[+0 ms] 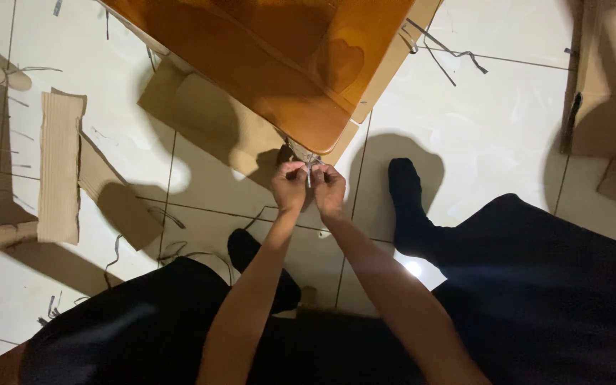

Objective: Wrapping wooden chair legs with cardboard strips and securing them with string

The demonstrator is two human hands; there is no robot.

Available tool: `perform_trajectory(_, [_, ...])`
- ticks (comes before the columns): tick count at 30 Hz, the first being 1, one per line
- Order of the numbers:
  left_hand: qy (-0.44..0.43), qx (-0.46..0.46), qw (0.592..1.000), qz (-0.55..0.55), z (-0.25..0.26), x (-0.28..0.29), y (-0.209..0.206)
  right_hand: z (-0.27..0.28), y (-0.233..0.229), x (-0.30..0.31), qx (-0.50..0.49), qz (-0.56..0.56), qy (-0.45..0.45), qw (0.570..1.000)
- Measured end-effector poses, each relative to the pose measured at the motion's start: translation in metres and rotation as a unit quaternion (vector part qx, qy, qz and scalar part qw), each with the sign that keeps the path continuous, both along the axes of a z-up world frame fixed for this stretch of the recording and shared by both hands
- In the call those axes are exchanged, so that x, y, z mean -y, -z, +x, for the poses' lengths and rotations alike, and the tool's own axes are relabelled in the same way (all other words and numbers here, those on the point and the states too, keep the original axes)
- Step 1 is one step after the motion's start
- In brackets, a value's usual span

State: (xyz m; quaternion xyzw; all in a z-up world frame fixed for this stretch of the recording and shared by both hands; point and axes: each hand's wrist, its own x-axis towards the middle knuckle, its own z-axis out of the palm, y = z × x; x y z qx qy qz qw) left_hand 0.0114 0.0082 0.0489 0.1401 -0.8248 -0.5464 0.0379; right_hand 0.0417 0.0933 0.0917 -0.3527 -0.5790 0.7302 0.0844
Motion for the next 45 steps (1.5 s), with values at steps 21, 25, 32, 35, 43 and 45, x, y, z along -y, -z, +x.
perform_trajectory(21, [0.110,0.011,0.980,-0.164,0.014,0.004,-0.061,0.001,-0.005,-0.007,0.006,0.017,-0.056,0.998])
perform_trajectory(25, [0.112,0.012,0.981,-0.160,0.004,-0.002,-0.069,-0.006,0.017,-0.009,0.025,0.035,-0.061,0.997])
perform_trajectory(32, [0.063,-0.003,0.991,-0.120,0.000,-0.006,-0.056,-0.011,0.018,-0.024,0.002,0.033,-0.058,0.998])
perform_trajectory(35, [0.054,0.005,0.991,-0.126,-0.001,-0.006,-0.050,-0.017,0.027,-0.027,-0.016,0.044,-0.058,0.997])
perform_trajectory(43, [0.055,-0.026,0.993,-0.105,0.001,-0.005,-0.057,-0.014,0.006,-0.036,-0.011,0.050,-0.080,0.995])
perform_trajectory(45, [0.078,-0.001,0.995,-0.068,-0.001,0.000,-0.059,-0.013,-0.001,-0.034,-0.009,0.016,-0.086,0.996])
